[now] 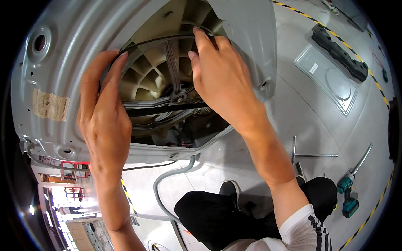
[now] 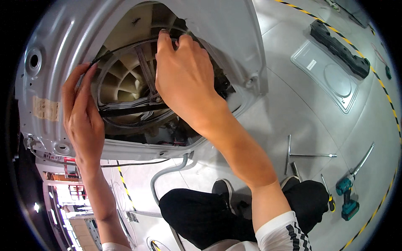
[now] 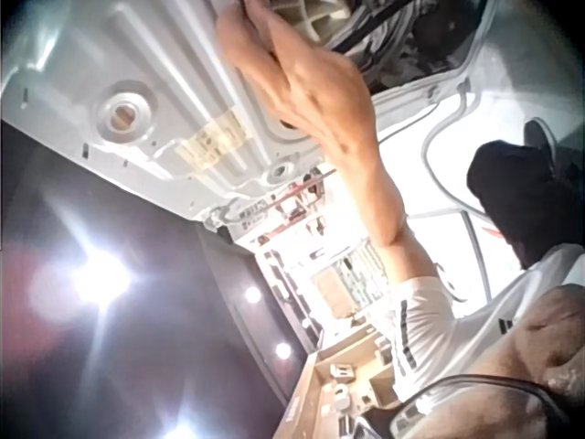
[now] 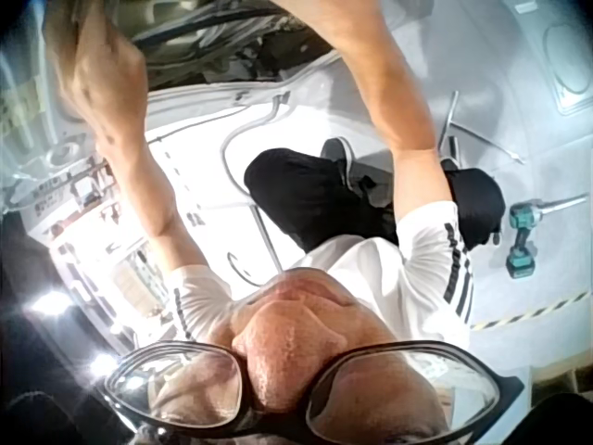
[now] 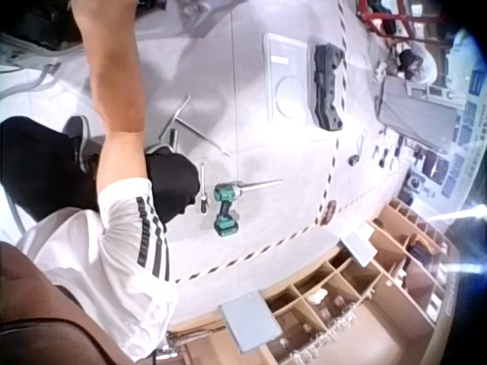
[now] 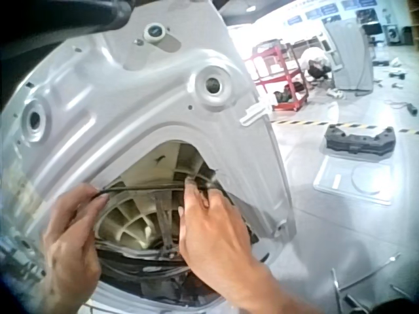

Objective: The person uses a power driver to unscrew a central bolt on a washing machine drum, then removes a rubber drive belt from the pulley and internal motor.

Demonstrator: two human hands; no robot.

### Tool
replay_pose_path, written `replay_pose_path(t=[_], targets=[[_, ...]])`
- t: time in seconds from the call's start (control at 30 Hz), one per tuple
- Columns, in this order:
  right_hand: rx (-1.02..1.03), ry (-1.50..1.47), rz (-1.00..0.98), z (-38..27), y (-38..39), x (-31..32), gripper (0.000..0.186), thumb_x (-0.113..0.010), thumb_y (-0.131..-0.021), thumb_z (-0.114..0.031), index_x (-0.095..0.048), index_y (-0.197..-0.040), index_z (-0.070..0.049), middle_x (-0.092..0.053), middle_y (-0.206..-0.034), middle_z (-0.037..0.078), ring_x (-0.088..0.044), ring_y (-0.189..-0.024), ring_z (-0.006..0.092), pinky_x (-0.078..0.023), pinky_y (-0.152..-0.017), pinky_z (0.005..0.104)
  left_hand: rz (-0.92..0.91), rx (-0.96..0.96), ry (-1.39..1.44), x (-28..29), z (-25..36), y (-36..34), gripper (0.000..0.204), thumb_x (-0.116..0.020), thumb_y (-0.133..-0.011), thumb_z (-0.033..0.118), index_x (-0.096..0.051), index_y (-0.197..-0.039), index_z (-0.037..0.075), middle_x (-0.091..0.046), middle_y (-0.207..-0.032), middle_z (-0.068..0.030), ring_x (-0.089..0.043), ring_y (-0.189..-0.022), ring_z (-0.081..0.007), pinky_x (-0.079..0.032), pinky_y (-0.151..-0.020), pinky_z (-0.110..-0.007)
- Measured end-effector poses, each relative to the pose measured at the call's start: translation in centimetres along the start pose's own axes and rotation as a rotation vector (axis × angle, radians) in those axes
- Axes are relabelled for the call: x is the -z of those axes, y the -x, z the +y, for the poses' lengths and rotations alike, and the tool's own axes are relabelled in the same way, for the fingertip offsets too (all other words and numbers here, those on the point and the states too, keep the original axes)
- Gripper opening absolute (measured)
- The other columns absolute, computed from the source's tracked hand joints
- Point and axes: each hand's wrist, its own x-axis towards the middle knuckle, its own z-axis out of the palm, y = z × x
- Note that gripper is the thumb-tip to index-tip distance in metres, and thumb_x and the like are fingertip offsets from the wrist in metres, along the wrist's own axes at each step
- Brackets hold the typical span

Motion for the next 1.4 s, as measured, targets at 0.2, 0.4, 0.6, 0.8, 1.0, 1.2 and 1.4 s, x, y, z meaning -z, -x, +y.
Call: replay_pose_path(t=[0.2,0.4,0.6,0.8,1.0,1.2,1.4], targets=[[0.046,-0.044,0.037,1.3,-0.7,-0.2,0.028,-0.056,-0.077,0.000,-0.061,-0.104,0.004,-0.058,-0.082,0.021,-0.060,-0.075,0.0367,-0.050,-0.066,0.0418,0.001,-0.013,-0.016,0.1,0.0,-0.1,0.041,-0.043,-0.084,-0.012,-0.059,-0.118,0.004,-0.051,-0.125,-0.0096,-0.053,-0.115,-0.0233,-0.044,-0.095,-0.032],[0.029,-0.127,0.099,1.4,-1.3,-0.8,0.017,-0.057,-0.078,-0.001,-0.063,-0.094,0.003,-0.060,-0.079,0.018,-0.061,-0.070,0.0361,-0.049,-0.061,0.0428,-0.011,-0.036,-0.028,0.2,-0.3,0.0,0.043,-0.041,-0.083,-0.012,-0.058,-0.120,0.003,-0.050,-0.126,-0.0100,-0.052,-0.116,-0.0237,-0.043,-0.096,-0.033],[0.064,-0.248,0.249,1.0,-0.5,-0.9,0.017,-0.061,-0.076,0.000,-0.064,-0.093,0.002,-0.060,-0.092,0.016,-0.060,-0.084,0.0323,-0.049,-0.070,0.0390,-0.027,-0.041,-0.027,0.5,-0.3,0.1,0.045,-0.041,-0.082,-0.014,-0.057,-0.120,0.003,-0.049,-0.126,-0.0104,-0.050,-0.117,-0.0241,-0.042,-0.098,-0.034],[0.193,-0.129,0.302,1.5,1.1,-2.5,0.034,-0.064,-0.074,-0.003,-0.057,-0.106,0.006,-0.052,-0.117,0.019,-0.052,-0.105,0.0338,-0.044,-0.090,0.0404,-0.018,-0.043,-0.010,0.2,-0.4,0.1,0.045,-0.041,-0.081,-0.014,-0.057,-0.120,0.003,-0.049,-0.126,-0.0108,-0.050,-0.118,-0.0243,-0.042,-0.099,-0.034],[0.156,-0.083,0.219,1.1,2.3,-4.2,0.052,-0.062,-0.074,-0.003,-0.044,-0.121,0.013,-0.041,-0.131,0.025,-0.043,-0.120,0.0385,-0.036,-0.101,0.0443,-0.003,-0.058,-0.001,0.1,-0.4,0.1,0.044,-0.042,-0.082,-0.013,-0.058,-0.119,0.003,-0.050,-0.126,-0.0109,-0.050,-0.118,-0.0247,-0.042,-0.099,-0.034],[0.190,-0.073,0.224,1.5,1.8,-4.7,0.050,-0.059,-0.075,-0.002,-0.044,-0.121,0.012,-0.041,-0.131,0.025,-0.043,-0.120,0.0383,-0.036,-0.100,0.0447,-0.008,-0.039,-0.011,-0.3,-0.4,0.2,0.044,-0.042,-0.082,-0.014,-0.058,-0.119,0.003,-0.050,-0.126,-0.0105,-0.049,-0.119,-0.0245,-0.042,-0.099,-0.034],[0.222,-0.121,0.289,1.3,1.3,-4.9,0.042,-0.057,-0.076,-0.002,-0.050,-0.115,0.012,-0.048,-0.124,0.024,-0.049,-0.114,0.0378,-0.040,-0.096,0.0433,-0.025,-0.045,-0.088,0.3,-0.6,0.8,0.047,-0.043,-0.078,-0.015,-0.058,-0.119,0.002,-0.052,-0.124,-0.0101,-0.050,-0.116,-0.0246,-0.041,-0.098,-0.034]])
